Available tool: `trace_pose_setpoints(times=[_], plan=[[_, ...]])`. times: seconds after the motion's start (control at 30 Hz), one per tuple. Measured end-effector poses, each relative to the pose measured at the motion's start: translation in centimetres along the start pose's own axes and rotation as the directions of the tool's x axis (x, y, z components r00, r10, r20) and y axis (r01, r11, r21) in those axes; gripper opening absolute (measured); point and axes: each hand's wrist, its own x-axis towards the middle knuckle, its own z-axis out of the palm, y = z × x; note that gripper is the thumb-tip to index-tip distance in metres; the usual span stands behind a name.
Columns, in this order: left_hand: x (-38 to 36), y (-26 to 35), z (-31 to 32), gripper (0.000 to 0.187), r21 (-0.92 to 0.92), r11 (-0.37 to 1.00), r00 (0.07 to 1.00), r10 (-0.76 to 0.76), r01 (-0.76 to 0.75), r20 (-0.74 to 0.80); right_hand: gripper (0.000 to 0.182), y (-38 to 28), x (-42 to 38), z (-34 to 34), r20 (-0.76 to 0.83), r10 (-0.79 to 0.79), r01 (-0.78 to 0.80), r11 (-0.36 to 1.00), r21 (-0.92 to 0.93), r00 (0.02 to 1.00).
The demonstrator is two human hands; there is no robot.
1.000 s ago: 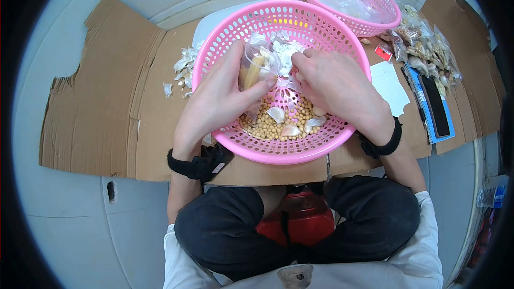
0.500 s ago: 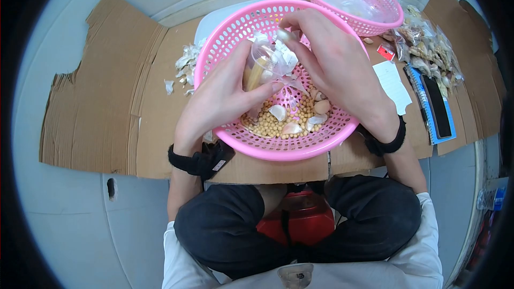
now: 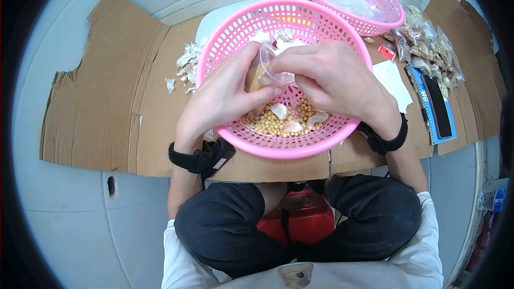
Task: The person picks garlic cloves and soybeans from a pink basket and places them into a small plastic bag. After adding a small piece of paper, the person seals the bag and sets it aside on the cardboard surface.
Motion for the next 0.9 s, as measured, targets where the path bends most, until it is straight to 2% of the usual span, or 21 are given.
trace_pose_setpoints(times=[0.03, 0.07, 0.17, 0.23, 0.27, 0.33, 0.37, 0.43, 0.47, 0.53, 0.57, 0.63, 0.67, 0.73, 0.83, 0.9], plan=[[0.0, 0.1, 0.0, 0.061, -0.055, 0.997, 0.998, -0.052, 0.053, 0.024, 0.006, 0.0, 0.0, 0.1, -0.008, 0.0, 0.0, 1.0, 0.025, 1.0], [-0.1, -0.1, 0.0, 0.061, -0.055, 0.997, 0.998, -0.052, 0.054, 0.024, 0.006, 0.0, 0.1, 0.0, -0.008, 0.0, 0.0, 1.0, 0.026, 1.0], [-0.1, -0.3, 0.1, 0.059, -0.032, 0.999, 0.999, 0.034, -0.033, 0.014, 0.009, -0.1, 0.1, -0.1, 0.077, 0.034, -0.034, 0.999, 0.003, 0.996], [-0.1, 0.2, 0.0, 0.056, -0.046, 0.999, 1.0, -0.017, 0.018, 0.023, 0.019, -0.4, 0.1, 0.2, -0.056, -0.005, 0.004, 1.0, -0.029, 0.998], [-0.1, 0.3, -0.1, 0.056, -0.047, 0.999, 1.0, -0.019, 0.02, 0.024, 0.019, -0.4, 0.2, 0.2, -0.055, -0.005, 0.003, 1.0, -0.027, 0.998], [0.1, 0.3, -0.2, 0.052, -0.021, 0.987, 0.986, -0.159, 0.16, 0.057, 0.009, -0.3, 0.6, 0.2, -0.273, 0.077, -0.092, 0.995, -0.043, 0.959], [0.0, 0.3, -0.2, 0.052, -0.022, 0.987, 0.985, -0.16, 0.162, 0.058, 0.009, 0.0, 0.5, 0.2, -0.272, 0.078, -0.093, 0.995, -0.042, 0.959], [0.0, 0.4, 0.0, 0.048, -0.281, 0.913, 0.955, -0.282, 0.296, 0.09, 0.005, 0.4, 0.1, 0.2, -0.116, 0.18, -0.195, 0.97, -0.142, 0.977], [0.0, 0.3, 0.0, 0.048, -0.281, 0.913, 0.955, -0.282, 0.297, 0.093, 0.005, 0.3, 0.0, 0.2, -0.117, 0.182, -0.198, 0.97, -0.141, 0.976], [-0.1, 0.1, 0.1, 0.048, -0.339, 0.885, 0.945, -0.323, 0.318, 0.042, 0.015, -0.2, -0.1, 0.3, 0.247, 0.266, -0.223, 0.956, -0.188, 0.932], [-0.1, 0.0, 0.2, 0.048, -0.339, 0.885, 0.945, -0.324, 0.319, 0.043, 0.015, -0.5, 0.0, 0.0, 0.247, 0.267, -0.224, 0.956, -0.187, 0.932], [0.0, -0.3, 0.2, 0.048, -0.227, 0.959, 0.982, -0.184, 0.171, -0.034, 0.021, -1.0, 0.5, -0.7, 0.415, 0.278, -0.272, 0.959, -0.075, 0.866], [0.0, -0.4, 0.3, 0.048, -0.226, 0.959, 0.982, -0.186, 0.173, -0.034, 0.021, -0.8, 0.5, -0.4, 0.415, 0.276, -0.271, 0.96, -0.073, 0.867], [0.0, -0.5, 0.4, 0.046, -0.2, 0.963, 0.976, -0.202, 0.183, -0.079, 0.025, -0.2, 0.4, 0.1, 0.591, 0.169, -0.308, 0.941, 0.142, 0.789], [0.1, 0.3, -0.1, 0.047, -0.194, 0.951, 0.967, -0.254, 0.242, -0.038, 0.024, 0.1, 0.5, 0.1, 0.612, 0.155, -0.316, 0.934, 0.165, 0.776], [0.2, -0.1, -0.1, 0.047, -0.185, 0.962, 0.974, -0.217, 0.203, -0.062, 0.023, -0.1, 1.2, -0.5, 0.639, 0.196, -0.348, 0.93, 0.119, 0.744]])
